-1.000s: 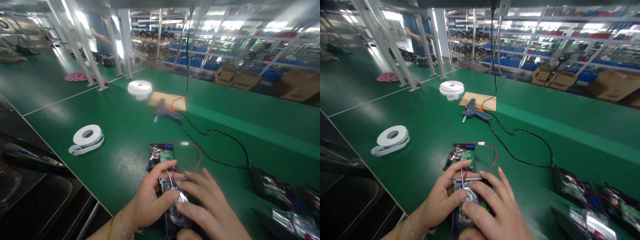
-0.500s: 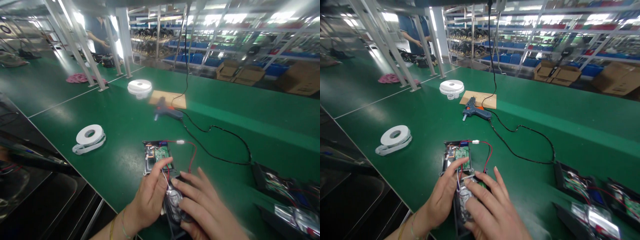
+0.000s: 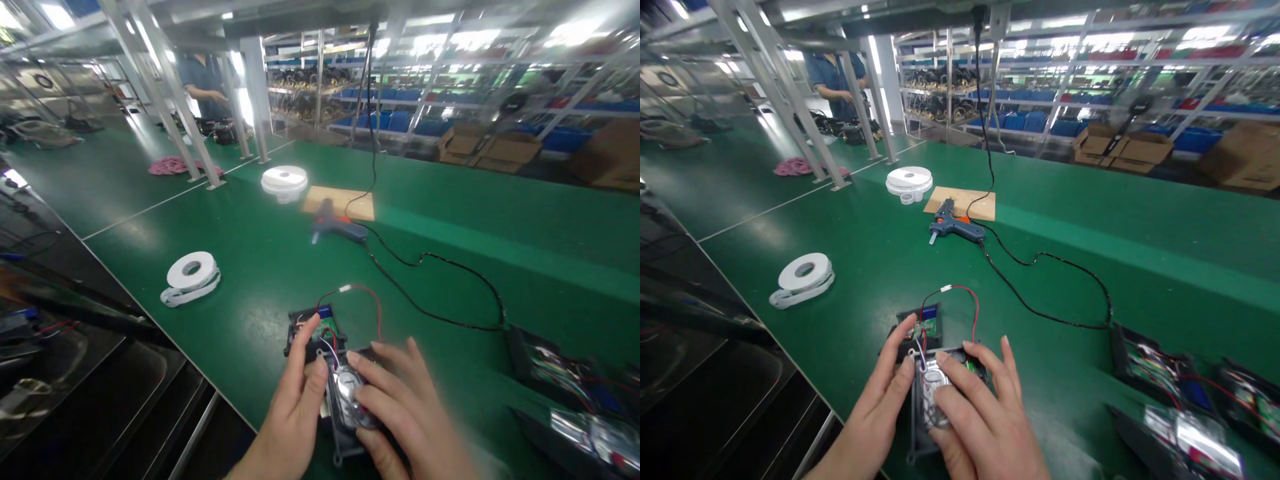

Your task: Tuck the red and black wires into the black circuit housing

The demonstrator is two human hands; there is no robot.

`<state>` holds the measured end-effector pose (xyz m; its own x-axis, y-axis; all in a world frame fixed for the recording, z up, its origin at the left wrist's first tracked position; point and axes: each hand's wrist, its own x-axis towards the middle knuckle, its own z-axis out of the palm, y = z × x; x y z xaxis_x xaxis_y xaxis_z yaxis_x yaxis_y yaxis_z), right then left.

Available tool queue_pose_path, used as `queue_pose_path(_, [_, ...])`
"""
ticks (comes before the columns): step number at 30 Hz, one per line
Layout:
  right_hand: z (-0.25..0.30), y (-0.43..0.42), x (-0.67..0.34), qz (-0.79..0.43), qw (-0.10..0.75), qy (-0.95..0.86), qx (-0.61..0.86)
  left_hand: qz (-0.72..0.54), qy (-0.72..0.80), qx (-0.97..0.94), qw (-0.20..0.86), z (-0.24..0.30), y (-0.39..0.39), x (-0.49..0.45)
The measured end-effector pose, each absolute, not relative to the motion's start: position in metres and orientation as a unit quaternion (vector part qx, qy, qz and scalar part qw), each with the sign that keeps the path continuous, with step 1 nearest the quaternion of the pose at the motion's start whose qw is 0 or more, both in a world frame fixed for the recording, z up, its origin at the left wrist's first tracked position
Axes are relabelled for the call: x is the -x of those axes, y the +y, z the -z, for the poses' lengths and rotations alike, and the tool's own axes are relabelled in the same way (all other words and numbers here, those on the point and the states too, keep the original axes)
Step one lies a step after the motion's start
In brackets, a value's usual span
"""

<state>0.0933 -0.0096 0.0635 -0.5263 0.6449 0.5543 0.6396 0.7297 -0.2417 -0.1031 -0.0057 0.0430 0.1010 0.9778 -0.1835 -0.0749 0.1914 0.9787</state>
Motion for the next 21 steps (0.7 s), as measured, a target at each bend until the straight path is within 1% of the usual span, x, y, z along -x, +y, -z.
queue_pose_path(4, [-0.063,-0.012,-0.096,-0.044,0.342,-0.86,0.376,-0.465,0.515,-0.443,0.568,-0.039,-0.017,0.093])
queue_pose_path(8, [-0.063,-0.014,-0.102,-0.052,0.323,-0.874,0.359,-0.496,0.501,-0.442,0.555,-0.033,-0.02,0.081])
queue_pose_path(11, [-0.064,-0.014,-0.103,-0.016,0.316,-0.884,0.345,-0.507,0.479,-0.446,0.56,-0.031,-0.019,0.079])
queue_pose_path(16, [-0.071,-0.012,-0.1,0.083,0.289,-0.885,0.355,-0.504,0.466,-0.456,0.567,-0.031,-0.017,0.082])
queue_pose_path(21, [-0.075,-0.014,-0.096,0.084,0.278,-0.883,0.369,-0.497,0.462,-0.457,0.575,-0.031,-0.018,0.086])
